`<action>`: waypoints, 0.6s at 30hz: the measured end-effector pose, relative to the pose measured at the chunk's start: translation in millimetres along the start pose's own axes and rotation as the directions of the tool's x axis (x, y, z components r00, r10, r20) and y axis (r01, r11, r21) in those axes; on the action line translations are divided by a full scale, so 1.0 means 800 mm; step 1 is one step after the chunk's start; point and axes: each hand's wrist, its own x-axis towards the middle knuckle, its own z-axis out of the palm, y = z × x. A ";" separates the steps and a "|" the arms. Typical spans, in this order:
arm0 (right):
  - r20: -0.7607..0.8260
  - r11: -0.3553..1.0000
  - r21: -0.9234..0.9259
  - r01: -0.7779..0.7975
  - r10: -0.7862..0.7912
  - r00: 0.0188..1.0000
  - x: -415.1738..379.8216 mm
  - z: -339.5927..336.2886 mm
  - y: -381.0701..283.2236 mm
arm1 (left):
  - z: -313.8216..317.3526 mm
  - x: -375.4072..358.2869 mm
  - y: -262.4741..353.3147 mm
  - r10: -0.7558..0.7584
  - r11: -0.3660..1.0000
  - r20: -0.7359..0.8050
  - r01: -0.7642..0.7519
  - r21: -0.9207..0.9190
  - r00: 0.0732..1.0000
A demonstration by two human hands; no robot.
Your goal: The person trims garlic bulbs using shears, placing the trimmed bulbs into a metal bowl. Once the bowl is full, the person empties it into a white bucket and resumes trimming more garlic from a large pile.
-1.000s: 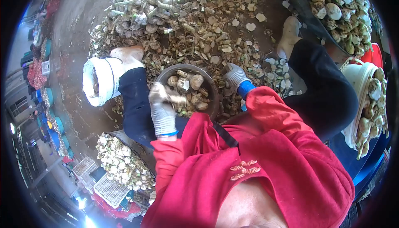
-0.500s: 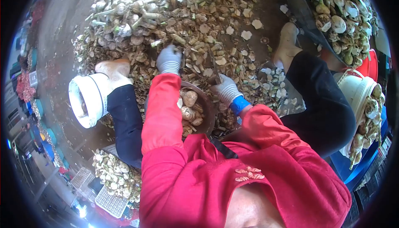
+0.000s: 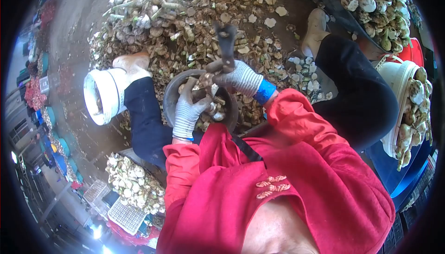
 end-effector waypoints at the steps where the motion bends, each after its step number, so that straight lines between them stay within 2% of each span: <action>1: 0.042 0.993 -0.121 0.003 0.002 0.999 -0.007 0.008 0.000 | -0.001 0.000 -0.007 0.068 0.996 0.032 -0.070 0.055 0.997; 2: 0.122 0.997 -0.074 -0.004 0.013 0.992 -0.003 0.015 0.016 | -0.003 0.004 -0.020 0.135 0.984 0.066 -0.142 0.109 0.989; 3: 0.107 0.950 -0.261 0.169 -0.146 0.984 -0.002 0.022 0.029 | -0.006 0.002 -0.028 0.201 0.963 0.105 -0.216 0.160 0.974; 4: 0.117 0.971 -0.195 0.136 -0.115 0.987 -0.006 0.024 0.031 | 0.003 -0.014 -0.005 -0.118 0.990 0.045 0.122 -0.073 0.992; 5: 0.122 0.987 -0.128 0.100 -0.084 0.989 -0.010 0.022 0.031 | 0.006 -0.023 -0.006 -0.124 0.981 0.014 0.125 -0.147 0.992; 6: 0.120 0.986 -0.078 0.145 -0.135 0.984 -0.016 0.017 0.034 | 0.009 -0.027 -0.007 -0.129 0.967 -0.012 0.123 -0.222 0.992; 7: 0.085 0.995 -0.074 0.071 -0.065 0.994 -0.024 0.019 0.029 | 0.013 -0.032 -0.011 -0.139 0.947 -0.035 0.123 -0.297 0.990; 8: 0.051 0.998 -0.067 -0.002 0.006 0.999 -0.034 0.022 0.020 | 0.020 -0.035 -0.018 -0.038 0.963 -0.114 0.006 -0.269 0.993; 9: 0.020 0.996 -0.059 -0.073 0.074 0.997 -0.039 0.024 0.014 | 0.024 -0.032 -0.036 -0.029 0.905 -0.120 -0.025 -0.424 0.992; 10: 0.056 0.998 -0.051 0.047 -0.044 0.997 -0.035 0.024 0.033 | 0.025 -0.024 -0.060 -0.021 0.823 -0.128 -0.055 -0.565 0.992; 12: 0.089 0.981 0.192 -0.012 -0.005 0.996 -0.035 0.037 0.055 | 0.052 -0.033 -0.025 -0.100 0.608 -0.012 0.051 -0.792 0.995; 13: 0.107 0.950 0.310 -0.045 0.012 0.994 -0.039 0.045 0.054 | 0.053 -0.039 -0.013 -0.002 0.609 0.054 0.045 -0.792 0.999; 14: 0.064 0.964 0.263 -0.047 0.031 0.997 -0.043 0.046 0.048 | 0.054 -0.041 -0.005 0.098 0.610 0.123 0.038 -0.792 0.988; 15: 0.070 0.921 0.383 -0.070 0.047 0.996 -0.044 0.041 0.041 | 0.055 -0.040 -0.001 0.198 0.611 0.192 0.032 -0.791 0.961; 17: 0.094 0.784 0.608 -0.122 0.081 0.992 -0.043 0.031 0.034 | 0.042 -0.028 -0.041 0.277 0.530 0.089 -0.075 -0.845 0.957; 18: 0.074 0.839 0.537 -0.088 0.057 0.996 -0.038 0.027 0.036 | 0.033 -0.028 -0.055 0.185 0.645 0.057 -0.078 -0.760 0.981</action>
